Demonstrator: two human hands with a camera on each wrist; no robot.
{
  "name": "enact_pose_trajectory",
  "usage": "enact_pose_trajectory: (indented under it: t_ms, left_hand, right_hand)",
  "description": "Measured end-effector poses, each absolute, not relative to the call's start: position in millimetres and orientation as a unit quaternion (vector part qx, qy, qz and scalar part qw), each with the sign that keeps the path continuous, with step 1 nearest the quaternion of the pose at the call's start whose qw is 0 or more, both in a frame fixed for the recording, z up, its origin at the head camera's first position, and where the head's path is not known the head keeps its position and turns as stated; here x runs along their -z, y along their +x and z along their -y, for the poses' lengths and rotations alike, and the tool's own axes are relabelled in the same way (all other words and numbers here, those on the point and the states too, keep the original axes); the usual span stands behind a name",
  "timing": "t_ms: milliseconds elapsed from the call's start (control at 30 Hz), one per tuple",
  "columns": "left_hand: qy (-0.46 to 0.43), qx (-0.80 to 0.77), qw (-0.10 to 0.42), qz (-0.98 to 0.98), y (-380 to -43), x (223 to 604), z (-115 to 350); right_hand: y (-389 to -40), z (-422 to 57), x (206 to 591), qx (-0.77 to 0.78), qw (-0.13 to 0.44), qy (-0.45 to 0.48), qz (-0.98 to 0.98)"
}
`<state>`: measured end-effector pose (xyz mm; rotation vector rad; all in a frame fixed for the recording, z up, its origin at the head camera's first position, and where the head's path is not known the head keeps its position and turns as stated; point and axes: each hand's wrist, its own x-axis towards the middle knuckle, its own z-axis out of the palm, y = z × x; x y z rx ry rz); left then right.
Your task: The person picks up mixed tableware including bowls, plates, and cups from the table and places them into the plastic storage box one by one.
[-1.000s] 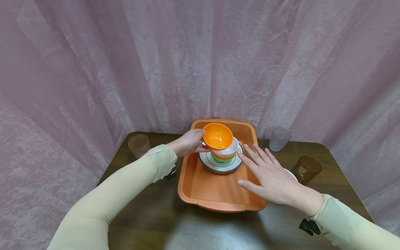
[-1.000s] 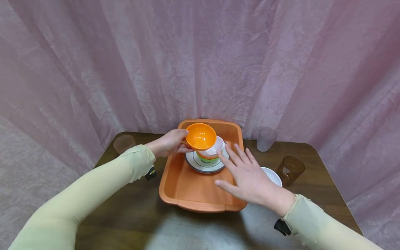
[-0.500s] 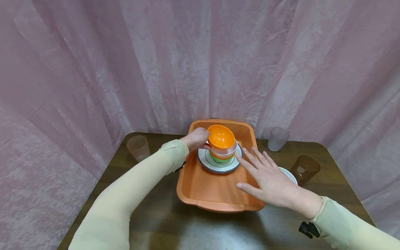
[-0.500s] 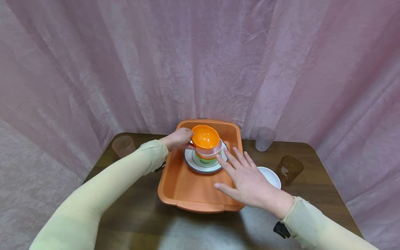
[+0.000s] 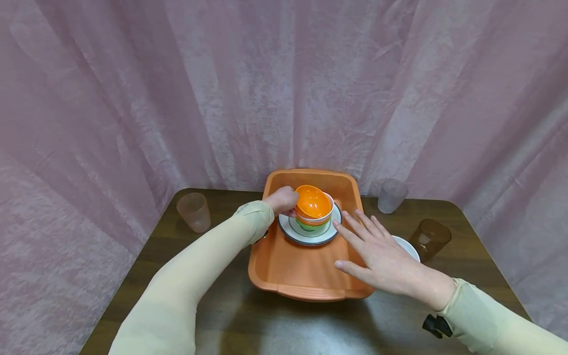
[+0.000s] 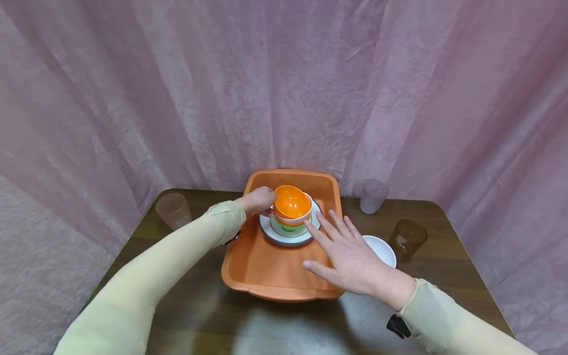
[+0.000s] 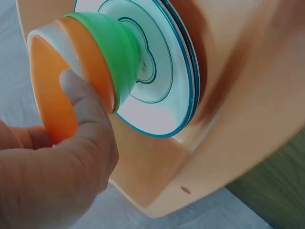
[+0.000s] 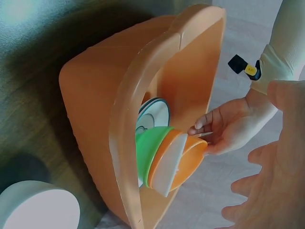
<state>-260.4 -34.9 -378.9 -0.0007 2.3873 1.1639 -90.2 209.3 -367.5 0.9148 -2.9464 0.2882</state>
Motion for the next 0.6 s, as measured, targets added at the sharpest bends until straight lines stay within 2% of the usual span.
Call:
enact_pose_trajectory:
  t_ms: [600]
  left_hand:
    - [-0.021,-0.385,0.256,-0.886,-267.9,385.8,36.9]
  right_hand:
    - [-91.8,-210.7,372.8,-0.099,0.018,0.295,0.950]
